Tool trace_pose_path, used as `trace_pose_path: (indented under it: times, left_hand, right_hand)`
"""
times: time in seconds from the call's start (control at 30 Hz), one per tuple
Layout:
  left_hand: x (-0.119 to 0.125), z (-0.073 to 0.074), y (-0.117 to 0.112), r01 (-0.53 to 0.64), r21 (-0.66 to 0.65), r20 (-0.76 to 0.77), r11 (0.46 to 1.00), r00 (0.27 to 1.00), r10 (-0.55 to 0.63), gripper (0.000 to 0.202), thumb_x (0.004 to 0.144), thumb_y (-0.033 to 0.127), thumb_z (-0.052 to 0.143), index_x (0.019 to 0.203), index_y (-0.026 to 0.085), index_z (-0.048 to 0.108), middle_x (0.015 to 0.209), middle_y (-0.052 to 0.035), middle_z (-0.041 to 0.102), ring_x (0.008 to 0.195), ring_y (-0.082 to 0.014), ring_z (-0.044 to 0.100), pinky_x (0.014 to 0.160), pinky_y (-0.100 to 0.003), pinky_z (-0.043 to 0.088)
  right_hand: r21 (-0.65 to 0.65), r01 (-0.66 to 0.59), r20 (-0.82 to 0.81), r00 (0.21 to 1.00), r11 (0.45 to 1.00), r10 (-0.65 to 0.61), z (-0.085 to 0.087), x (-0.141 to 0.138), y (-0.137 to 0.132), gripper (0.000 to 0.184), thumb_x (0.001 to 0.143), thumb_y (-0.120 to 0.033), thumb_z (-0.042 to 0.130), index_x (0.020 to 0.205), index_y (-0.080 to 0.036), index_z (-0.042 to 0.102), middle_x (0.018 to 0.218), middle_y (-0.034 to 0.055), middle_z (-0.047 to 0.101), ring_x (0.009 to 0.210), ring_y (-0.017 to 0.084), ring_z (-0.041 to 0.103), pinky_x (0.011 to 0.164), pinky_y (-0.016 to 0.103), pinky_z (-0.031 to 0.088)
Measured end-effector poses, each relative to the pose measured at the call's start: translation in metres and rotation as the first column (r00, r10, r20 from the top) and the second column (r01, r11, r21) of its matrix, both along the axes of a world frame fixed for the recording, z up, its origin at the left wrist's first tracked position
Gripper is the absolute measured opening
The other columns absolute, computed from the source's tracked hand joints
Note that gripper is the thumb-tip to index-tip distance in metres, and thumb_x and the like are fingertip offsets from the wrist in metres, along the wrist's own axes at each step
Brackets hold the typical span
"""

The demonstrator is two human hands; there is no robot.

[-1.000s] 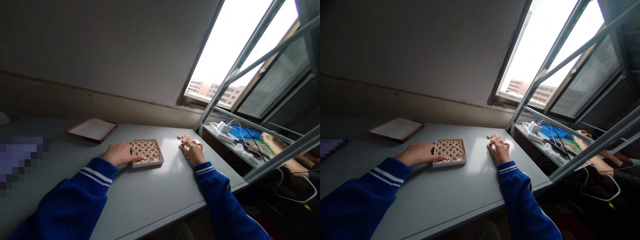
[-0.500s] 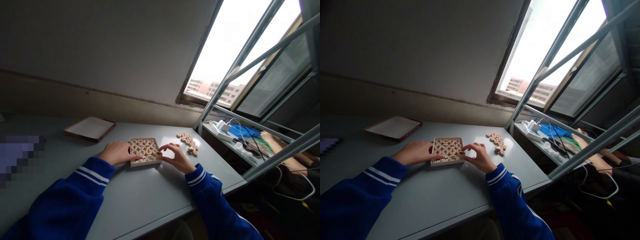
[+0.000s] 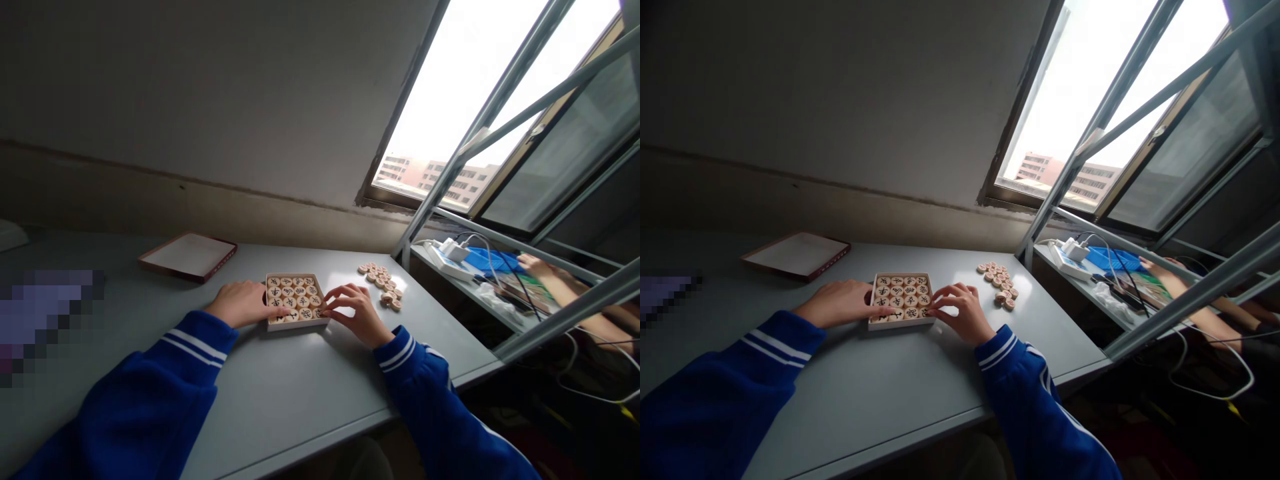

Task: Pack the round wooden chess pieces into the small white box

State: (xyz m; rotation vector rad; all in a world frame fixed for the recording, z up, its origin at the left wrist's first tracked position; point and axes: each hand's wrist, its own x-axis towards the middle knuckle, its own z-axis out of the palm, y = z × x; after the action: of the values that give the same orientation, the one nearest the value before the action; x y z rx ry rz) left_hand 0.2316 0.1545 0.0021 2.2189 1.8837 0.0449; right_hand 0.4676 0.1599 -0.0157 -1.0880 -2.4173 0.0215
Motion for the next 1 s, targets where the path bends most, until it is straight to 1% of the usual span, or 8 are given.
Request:
trace_pose_path:
  times: [0.13, 0.3, 0.47, 0.57, 0.67, 0.77, 0.87, 1.0]
  left_hand:
    - [-0.001, 0.003, -0.002, -0.001, 0.002, 0.020, 1.000, 1.000, 0.001, 0.071, 0.062, 0.075, 0.030, 0.090, 0.017, 0.061, 0.094, -0.0142, 0.064, 0.084, -0.0308, 0.057, 0.066, -0.036, 0.041]
    - [-0.004, 0.004, 0.001, -0.060, -0.027, 0.113, 0.998, 0.992, 0.062, 0.064, 0.074, 0.066, 0.017, 0.075, 0.019, 0.061, 0.087, -0.0118, 0.065, 0.081, -0.0272, 0.059, 0.065, -0.034, 0.041]
    - [-0.009, -0.006, 0.011, -0.214, 0.178, 0.131, 0.961, 0.972, 0.192, 0.048, 0.082, 0.049, 0.020, 0.096, 0.016, 0.054, 0.085, -0.0122, 0.064, 0.081, -0.0269, 0.059, 0.065, -0.033, 0.041]
    - [-0.010, -0.013, 0.015, -0.219, 0.254, 0.170, 0.942, 0.969, 0.179, 0.039, 0.083, 0.042, 0.027, 0.106, 0.017, 0.047, 0.085, -0.0096, 0.064, 0.080, -0.0246, 0.060, 0.064, -0.032, 0.041]
    - [-0.010, -0.016, 0.018, -0.149, 0.278, 0.252, 0.949, 0.965, 0.078, 0.030, 0.083, 0.037, 0.030, 0.100, 0.021, 0.050, 0.088, -0.0054, 0.063, 0.081, -0.0203, 0.059, 0.066, -0.028, 0.041]
    - [-0.010, -0.019, 0.020, -0.132, 0.279, 0.314, 0.951, 0.949, 0.040, 0.027, 0.083, 0.034, 0.032, 0.094, 0.020, 0.053, 0.094, -0.0047, 0.062, 0.085, -0.0184, 0.057, 0.070, -0.027, 0.041]
    - [-0.011, -0.023, 0.023, -0.147, 0.268, 0.375, 0.952, 0.926, 0.038, 0.031, 0.084, 0.032, 0.029, 0.095, 0.019, 0.054, 0.101, -0.0062, 0.060, 0.093, -0.0179, 0.055, 0.079, -0.027, 0.041]
    - [-0.014, -0.028, 0.026, -0.144, 0.257, 0.422, 0.956, 0.906, 0.023, 0.038, 0.087, 0.034, 0.022, 0.096, 0.017, 0.055, 0.104, -0.0081, 0.057, 0.099, -0.0178, 0.052, 0.085, -0.028, 0.039]
  right_hand:
    - [0.168, 0.234, 0.036, 0.969, 0.958, -0.243, 0.004, 0.026, 0.005, 0.019, 0.082, -0.038, 0.049, 0.082, -0.026, 0.064, 0.097, 0.0011, 0.061, 0.093, 0.019, 0.050, 0.080, 0.037, 0.028]
    - [0.221, 0.625, 0.096, 0.750, 0.748, -0.655, -0.006, 0.093, 0.019, 0.024, 0.076, -0.042, 0.052, 0.093, -0.027, 0.062, 0.104, 0.0033, 0.058, 0.093, 0.024, 0.050, 0.068, 0.035, 0.032]
    - [0.070, 0.585, 0.041, 0.808, 0.808, -0.588, -0.011, 0.115, 0.023, 0.020, 0.076, -0.040, 0.049, 0.079, -0.025, 0.064, 0.085, 0.0022, 0.062, 0.079, 0.021, 0.055, 0.064, 0.033, 0.034]
    - [0.015, 0.488, -0.135, 0.866, 0.873, -0.482, -0.004, 0.097, 0.023, 0.027, 0.076, -0.045, 0.049, 0.079, -0.023, 0.063, 0.084, 0.0041, 0.063, 0.074, 0.020, 0.055, 0.068, 0.035, 0.037]
    - [-0.174, 0.195, -0.302, 0.922, 0.965, -0.241, 0.004, 0.061, 0.025, 0.035, 0.076, -0.047, 0.049, 0.097, -0.020, 0.056, 0.086, 0.0051, 0.063, 0.069, 0.016, 0.055, 0.067, 0.033, 0.042]
    - [-0.308, -0.030, -0.367, 0.926, 0.951, -0.090, 0.011, 0.010, 0.031, 0.036, 0.077, -0.045, 0.051, 0.102, -0.020, 0.050, 0.085, 0.0037, 0.064, 0.070, 0.014, 0.056, 0.062, 0.029, 0.042]
    - [-0.259, -0.077, -0.258, 0.966, 0.963, 0.007, 0.014, -0.042, 0.041, 0.024, 0.076, -0.043, 0.055, 0.087, -0.021, 0.057, 0.081, 0.0004, 0.064, 0.069, 0.012, 0.055, 0.064, 0.026, 0.039]
    - [-0.153, 0.024, -0.086, 0.996, 0.988, -0.038, 0.009, -0.084, 0.054, 0.017, 0.078, -0.039, 0.055, 0.080, -0.025, 0.062, 0.075, -0.0026, 0.063, 0.070, 0.012, 0.054, 0.068, 0.028, 0.034]
